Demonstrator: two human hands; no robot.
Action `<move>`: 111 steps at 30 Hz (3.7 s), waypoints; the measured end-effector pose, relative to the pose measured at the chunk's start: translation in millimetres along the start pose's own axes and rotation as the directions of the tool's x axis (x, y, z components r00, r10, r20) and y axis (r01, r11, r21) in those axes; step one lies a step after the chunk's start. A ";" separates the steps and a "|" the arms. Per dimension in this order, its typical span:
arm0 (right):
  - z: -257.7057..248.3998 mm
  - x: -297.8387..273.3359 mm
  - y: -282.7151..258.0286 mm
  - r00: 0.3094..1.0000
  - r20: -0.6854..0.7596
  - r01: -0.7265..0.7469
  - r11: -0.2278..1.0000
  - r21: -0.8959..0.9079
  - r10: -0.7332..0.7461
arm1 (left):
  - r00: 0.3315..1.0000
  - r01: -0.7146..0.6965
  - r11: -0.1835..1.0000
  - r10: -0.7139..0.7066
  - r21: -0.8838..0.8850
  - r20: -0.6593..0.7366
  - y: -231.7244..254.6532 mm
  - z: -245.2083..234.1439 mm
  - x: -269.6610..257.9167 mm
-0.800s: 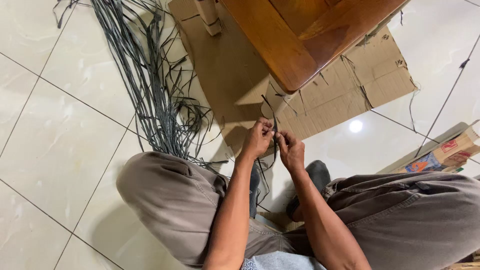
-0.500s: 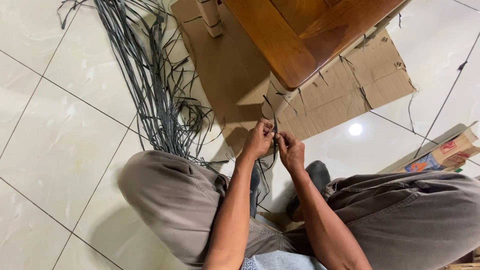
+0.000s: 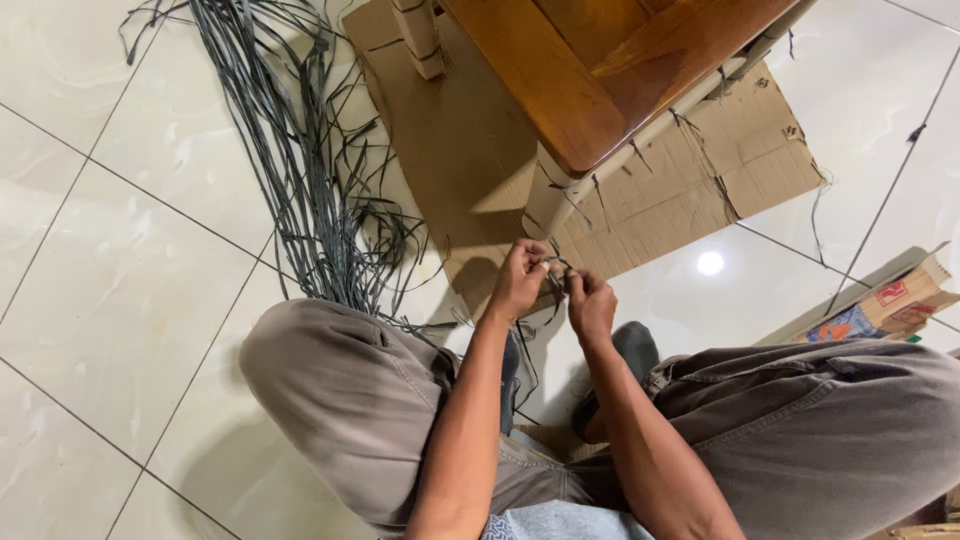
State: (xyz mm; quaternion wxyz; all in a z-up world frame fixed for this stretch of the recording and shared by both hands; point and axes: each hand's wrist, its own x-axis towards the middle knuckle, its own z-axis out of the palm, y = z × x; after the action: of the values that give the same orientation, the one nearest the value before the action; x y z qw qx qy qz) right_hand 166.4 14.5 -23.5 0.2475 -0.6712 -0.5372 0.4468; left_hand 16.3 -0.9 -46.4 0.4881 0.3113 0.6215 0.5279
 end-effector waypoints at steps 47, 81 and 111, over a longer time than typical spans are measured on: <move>-61.0 73.1 -165.2 0.942 -0.113 0.335 0.894 0.298 -0.315 | 0.969 0.150 0.989 -0.149 -0.006 -0.199 165.0 0.8 66.5; -21.4 11.0 -82.6 0.915 0.045 0.397 0.881 -0.258 -0.400 | 0.781 -0.061 0.737 -0.384 -0.673 -0.492 29.9 27.9 44.6; 7.9 -6.8 -65.2 0.833 0.308 0.549 0.752 -0.364 -0.459 | 0.957 0.214 0.933 -0.259 -0.289 -0.129 16.1 -6.3 22.2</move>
State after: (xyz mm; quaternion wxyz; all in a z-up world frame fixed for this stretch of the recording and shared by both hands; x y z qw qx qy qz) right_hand 126.8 26.5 27.9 0.1470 -0.4902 -0.8069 0.2950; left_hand 1.0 21.0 -37.3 0.5332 0.1192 0.6143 0.5694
